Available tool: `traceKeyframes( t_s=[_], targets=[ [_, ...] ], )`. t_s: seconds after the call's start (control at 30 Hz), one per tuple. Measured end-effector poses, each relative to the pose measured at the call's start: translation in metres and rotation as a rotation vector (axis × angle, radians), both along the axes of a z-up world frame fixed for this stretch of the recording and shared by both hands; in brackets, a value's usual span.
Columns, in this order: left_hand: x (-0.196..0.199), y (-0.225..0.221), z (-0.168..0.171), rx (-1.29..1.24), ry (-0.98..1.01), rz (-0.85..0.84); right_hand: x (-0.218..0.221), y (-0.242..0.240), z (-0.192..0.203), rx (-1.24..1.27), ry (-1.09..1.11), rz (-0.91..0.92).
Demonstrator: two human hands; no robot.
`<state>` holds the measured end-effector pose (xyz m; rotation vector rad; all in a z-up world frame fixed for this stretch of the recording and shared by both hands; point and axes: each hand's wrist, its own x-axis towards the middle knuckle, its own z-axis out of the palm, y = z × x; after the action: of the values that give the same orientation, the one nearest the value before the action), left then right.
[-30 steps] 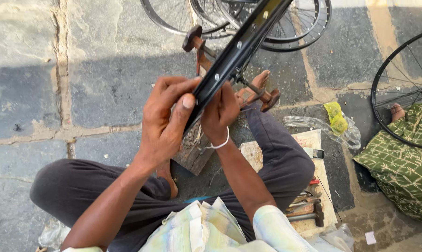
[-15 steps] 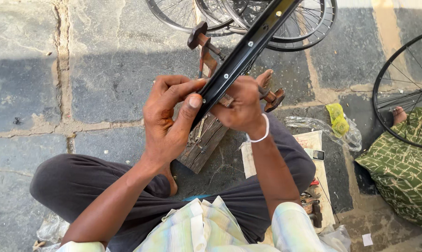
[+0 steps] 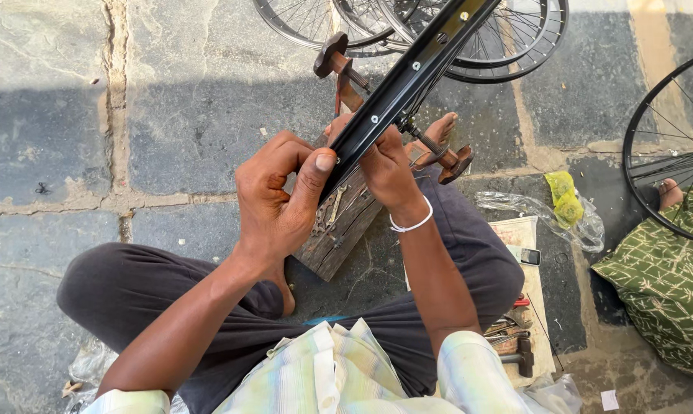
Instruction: The person repairs a bicycle wheel by tightening spokes with a small wrench, rotating the rim on a wooden block, and handling small metal parts by hand.
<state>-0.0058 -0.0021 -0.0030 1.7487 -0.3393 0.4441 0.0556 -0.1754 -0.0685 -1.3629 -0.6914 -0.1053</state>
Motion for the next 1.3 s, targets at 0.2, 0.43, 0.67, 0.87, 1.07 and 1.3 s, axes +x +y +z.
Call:
traceKeyframes(
  t_s=[0.2,0.43,0.67,0.87,1.07,1.3],
  targets=[
    [0.003,-0.001,0.000,-0.020,-0.001,-0.017,-0.037,0.035,0.002,0.054,-0.301,-0.486],
    [0.008,0.007,-0.002,-0.068,0.028,-0.195,-0.033,0.052,-0.018,-0.078,-0.504,-0.803],
    [0.005,-0.001,0.000,-0.188,0.187,-0.164,-0.025,0.038,-0.030,0.053,-0.147,-0.657],
    [0.001,-0.007,0.007,-0.344,0.170,-0.126,-0.019,0.041,-0.020,0.333,-0.105,-0.577],
    [0.002,-0.001,-0.002,-0.173,0.108,-0.070,-0.046,0.067,-0.008,0.183,-0.229,-0.783],
    [0.004,-0.003,0.014,-0.228,0.149,-0.198,-0.051,0.052,-0.005,-0.172,-0.357,-0.906]
  ],
)
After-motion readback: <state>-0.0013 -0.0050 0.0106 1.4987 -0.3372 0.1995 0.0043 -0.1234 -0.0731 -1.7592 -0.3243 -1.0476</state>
